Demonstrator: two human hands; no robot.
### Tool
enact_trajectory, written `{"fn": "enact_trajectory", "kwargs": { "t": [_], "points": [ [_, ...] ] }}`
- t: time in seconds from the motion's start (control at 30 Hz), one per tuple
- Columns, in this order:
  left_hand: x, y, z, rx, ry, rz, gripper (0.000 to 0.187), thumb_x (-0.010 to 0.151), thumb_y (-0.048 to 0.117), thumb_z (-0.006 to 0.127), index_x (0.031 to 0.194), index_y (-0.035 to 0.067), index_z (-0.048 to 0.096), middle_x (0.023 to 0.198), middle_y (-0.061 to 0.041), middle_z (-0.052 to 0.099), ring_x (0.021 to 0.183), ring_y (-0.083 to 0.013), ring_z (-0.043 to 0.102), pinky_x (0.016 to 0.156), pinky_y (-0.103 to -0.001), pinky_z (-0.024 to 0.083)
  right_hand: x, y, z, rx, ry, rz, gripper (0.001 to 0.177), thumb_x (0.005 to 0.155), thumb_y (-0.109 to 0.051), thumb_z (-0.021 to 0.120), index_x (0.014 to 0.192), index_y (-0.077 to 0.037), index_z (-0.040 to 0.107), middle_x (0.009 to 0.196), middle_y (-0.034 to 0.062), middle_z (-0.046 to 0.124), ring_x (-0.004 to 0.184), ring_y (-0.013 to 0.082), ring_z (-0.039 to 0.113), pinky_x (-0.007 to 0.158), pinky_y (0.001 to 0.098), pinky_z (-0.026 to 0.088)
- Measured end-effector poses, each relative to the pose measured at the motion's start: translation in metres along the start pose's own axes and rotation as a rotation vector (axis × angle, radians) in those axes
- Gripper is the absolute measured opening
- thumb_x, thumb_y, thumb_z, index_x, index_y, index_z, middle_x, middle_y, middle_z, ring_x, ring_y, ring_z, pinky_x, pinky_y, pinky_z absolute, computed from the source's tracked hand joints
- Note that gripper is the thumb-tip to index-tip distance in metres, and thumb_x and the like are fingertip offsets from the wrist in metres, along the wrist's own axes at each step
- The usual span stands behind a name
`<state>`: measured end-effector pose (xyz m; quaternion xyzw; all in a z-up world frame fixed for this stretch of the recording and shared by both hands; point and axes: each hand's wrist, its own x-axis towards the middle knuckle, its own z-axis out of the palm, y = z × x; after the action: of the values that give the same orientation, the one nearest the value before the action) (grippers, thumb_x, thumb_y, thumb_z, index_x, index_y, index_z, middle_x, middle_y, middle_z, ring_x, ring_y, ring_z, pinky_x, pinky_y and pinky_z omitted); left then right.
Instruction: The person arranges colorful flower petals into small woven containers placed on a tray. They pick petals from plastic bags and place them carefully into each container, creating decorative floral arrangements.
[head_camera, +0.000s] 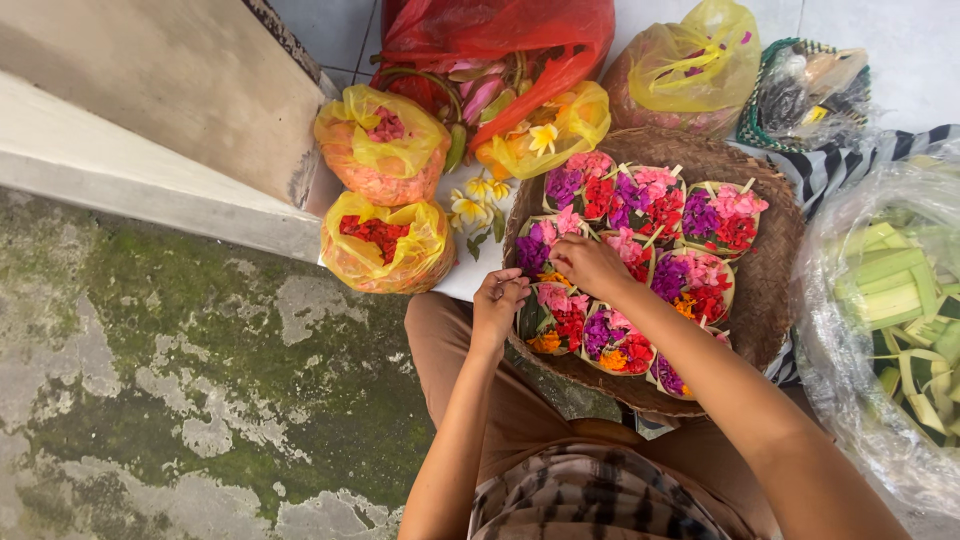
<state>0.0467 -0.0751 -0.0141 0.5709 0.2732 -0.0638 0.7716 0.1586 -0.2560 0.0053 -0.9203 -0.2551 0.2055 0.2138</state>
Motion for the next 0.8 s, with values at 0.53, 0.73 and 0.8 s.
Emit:
{"fn": "enact_trajectory", "kwargs": {
  "t": [0.53,0.73,0.8],
  "points": [
    [0.003,-0.017,0.053,0.01,-0.167,-0.006,0.024,0.1,0.007,0.058,0.121,-0.003,0.062,0.11,-0.01,0.073,0.105,-0.0166,0.071,0.094,-0.029,0.056,0.143,0.217,-0.185,-0.765,0.376,0.234,0.019,0.09,-0.011,0.063,0.098,-0.005,0.078,0.105,0.0181,0.075,0.102,0.0336,0.071,0.09,0.0459,0.058],
    [0.003,0.008,0.045,0.085,-0.105,-0.072,0.026,0.098,0.006,0.055,0.121,-0.002,0.062,0.112,-0.012,0.074,0.108,-0.0196,0.071,0.098,-0.031,0.055,0.221,0.243,-0.152,-0.429,0.181,0.349,0.027,0.098,-0.01,0.055,0.116,-0.002,0.073,0.125,0.0225,0.068,0.114,0.0363,0.067,0.094,0.0488,0.055],
    [0.008,0.011,0.043,0.016,-0.104,-0.094,0.026,0.099,0.006,0.054,0.122,-0.003,0.061,0.114,-0.012,0.073,0.109,-0.0192,0.072,0.1,-0.03,0.056,0.227,0.255,-0.14,-0.501,0.162,0.426,0.03,0.096,-0.011,0.057,0.121,0.0,0.07,0.129,0.0218,0.068,0.115,0.0343,0.069,0.093,0.0447,0.058]
  ]
}}
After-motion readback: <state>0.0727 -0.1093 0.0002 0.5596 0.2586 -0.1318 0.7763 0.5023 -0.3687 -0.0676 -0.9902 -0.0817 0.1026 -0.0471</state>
